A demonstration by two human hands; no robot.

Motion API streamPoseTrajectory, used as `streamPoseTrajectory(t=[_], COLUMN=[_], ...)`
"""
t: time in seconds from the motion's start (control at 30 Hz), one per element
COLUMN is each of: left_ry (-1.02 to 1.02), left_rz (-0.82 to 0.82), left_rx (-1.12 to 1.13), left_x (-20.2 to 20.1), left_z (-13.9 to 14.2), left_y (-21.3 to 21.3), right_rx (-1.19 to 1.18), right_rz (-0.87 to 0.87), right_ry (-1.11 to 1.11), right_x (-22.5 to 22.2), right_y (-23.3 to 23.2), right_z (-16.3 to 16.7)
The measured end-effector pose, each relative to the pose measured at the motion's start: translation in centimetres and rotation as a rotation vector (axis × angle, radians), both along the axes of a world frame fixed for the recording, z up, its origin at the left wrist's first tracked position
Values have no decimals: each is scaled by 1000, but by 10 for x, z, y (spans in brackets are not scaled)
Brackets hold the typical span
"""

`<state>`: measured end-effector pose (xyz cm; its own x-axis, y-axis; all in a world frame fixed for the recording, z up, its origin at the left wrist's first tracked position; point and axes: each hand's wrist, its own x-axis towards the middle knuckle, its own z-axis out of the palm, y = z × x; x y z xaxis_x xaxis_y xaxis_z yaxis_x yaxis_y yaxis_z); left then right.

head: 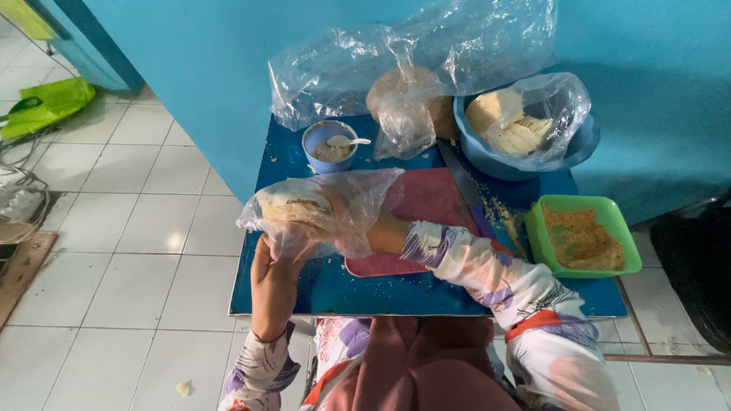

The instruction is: The person slices a round white food block into wedge-shaped pieces with a knife on a pink cutting board, cutting the disc in half and then into triangular portions. They transfer the cut pieces by hand into a blue bowl lined with plastic, then handle the plastic lining over the bowl.

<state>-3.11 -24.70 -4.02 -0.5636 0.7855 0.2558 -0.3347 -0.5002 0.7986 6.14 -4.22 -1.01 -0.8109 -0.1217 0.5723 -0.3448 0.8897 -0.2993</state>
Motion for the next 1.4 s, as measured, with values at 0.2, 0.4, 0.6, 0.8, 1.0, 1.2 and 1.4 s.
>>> streamPoseTrajectory(t=[0.2, 0.4, 0.6, 0.8, 1.0, 1.2, 1.4], left_ry=[-6, -23, 287, 445, 794, 951, 1161], left_rz=[18, 212, 139, 169, 466, 652, 721], left_rx=[-85, -286, -348, -370, -512, -588, -469], left_x=[7, 6, -14, -26, -31, -43, -77], left_z=[3, 18, 20, 10, 31, 42, 18], left_y=[1, -1, 3, 16, 1, -10, -22], right_rx=[574, 525, 301, -71, -35, -104, -932], right_rz=[-146, -27, 105, -16, -4, -300, -469], right_ry=[4, -110, -295, -320, -297, -375, -132], right_x=[-3, -6, 3, 34, 71, 124, 174], right_y=[7, 45, 54, 59, 59, 70, 86], right_z=[-15, -16, -10, 20, 83, 143, 164])
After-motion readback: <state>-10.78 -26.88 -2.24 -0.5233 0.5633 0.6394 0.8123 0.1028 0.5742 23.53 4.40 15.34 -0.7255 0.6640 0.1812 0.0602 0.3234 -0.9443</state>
